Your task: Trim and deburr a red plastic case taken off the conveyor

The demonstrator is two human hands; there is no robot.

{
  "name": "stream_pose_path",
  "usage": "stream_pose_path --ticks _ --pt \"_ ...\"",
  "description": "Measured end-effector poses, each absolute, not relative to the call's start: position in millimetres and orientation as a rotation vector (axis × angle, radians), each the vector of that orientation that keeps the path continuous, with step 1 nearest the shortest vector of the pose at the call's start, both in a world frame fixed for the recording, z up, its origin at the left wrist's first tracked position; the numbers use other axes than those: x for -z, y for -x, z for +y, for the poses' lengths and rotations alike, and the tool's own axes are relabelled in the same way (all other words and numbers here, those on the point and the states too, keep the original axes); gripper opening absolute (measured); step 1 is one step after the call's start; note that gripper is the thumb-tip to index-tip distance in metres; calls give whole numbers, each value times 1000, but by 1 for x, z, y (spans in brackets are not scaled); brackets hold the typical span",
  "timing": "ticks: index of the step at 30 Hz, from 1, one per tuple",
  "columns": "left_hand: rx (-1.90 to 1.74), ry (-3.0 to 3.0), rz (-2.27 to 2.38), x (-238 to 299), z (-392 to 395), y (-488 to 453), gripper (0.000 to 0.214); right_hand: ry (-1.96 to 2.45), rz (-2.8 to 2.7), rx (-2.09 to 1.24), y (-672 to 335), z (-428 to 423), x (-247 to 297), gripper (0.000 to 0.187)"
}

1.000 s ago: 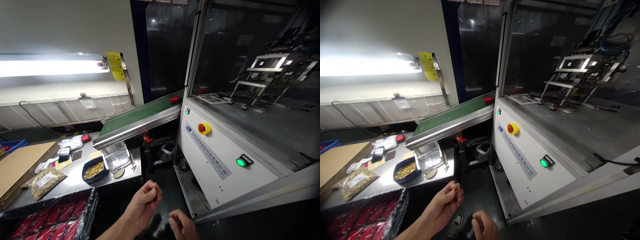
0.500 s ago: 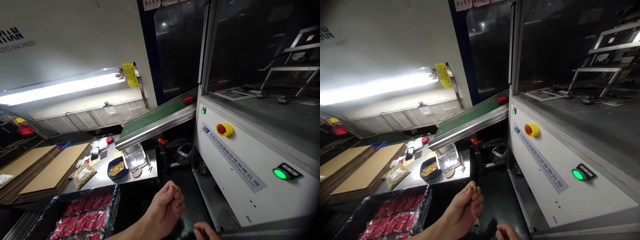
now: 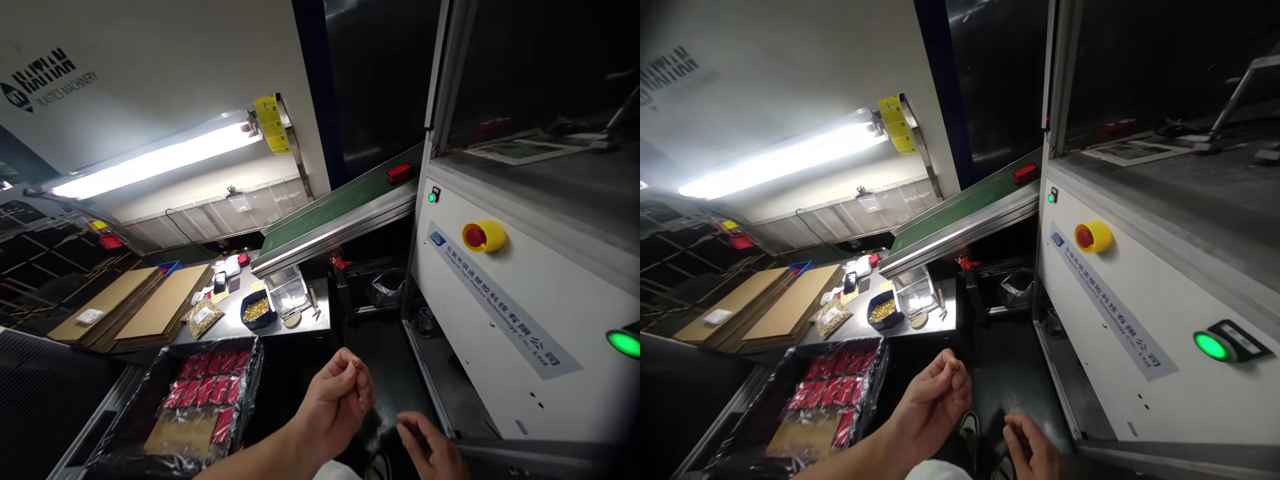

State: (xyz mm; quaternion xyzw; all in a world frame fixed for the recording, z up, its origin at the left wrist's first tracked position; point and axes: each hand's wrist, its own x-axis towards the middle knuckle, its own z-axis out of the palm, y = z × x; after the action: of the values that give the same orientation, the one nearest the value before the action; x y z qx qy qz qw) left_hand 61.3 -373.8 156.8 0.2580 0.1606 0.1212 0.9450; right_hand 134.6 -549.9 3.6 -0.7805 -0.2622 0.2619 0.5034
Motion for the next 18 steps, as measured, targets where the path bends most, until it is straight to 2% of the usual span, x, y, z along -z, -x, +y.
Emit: stream_pose_path --ticks 5,9,13,18 --pt "-250 -598 371 -162 -382 -66 10 1984 -552 -548 -164 -577 -7 42" --pt "-195 -619 376 -175 -391 -75 14 2097 -368 -263 -197 -607 -17 48" --pt "-148 -643 332 -185 -402 -83 14 2157 -324 -19 -220 -634 -18 45" --pt "-104 -703 274 -190 -413 -88 11 2130 -282 77 -235 -652 -9 45"
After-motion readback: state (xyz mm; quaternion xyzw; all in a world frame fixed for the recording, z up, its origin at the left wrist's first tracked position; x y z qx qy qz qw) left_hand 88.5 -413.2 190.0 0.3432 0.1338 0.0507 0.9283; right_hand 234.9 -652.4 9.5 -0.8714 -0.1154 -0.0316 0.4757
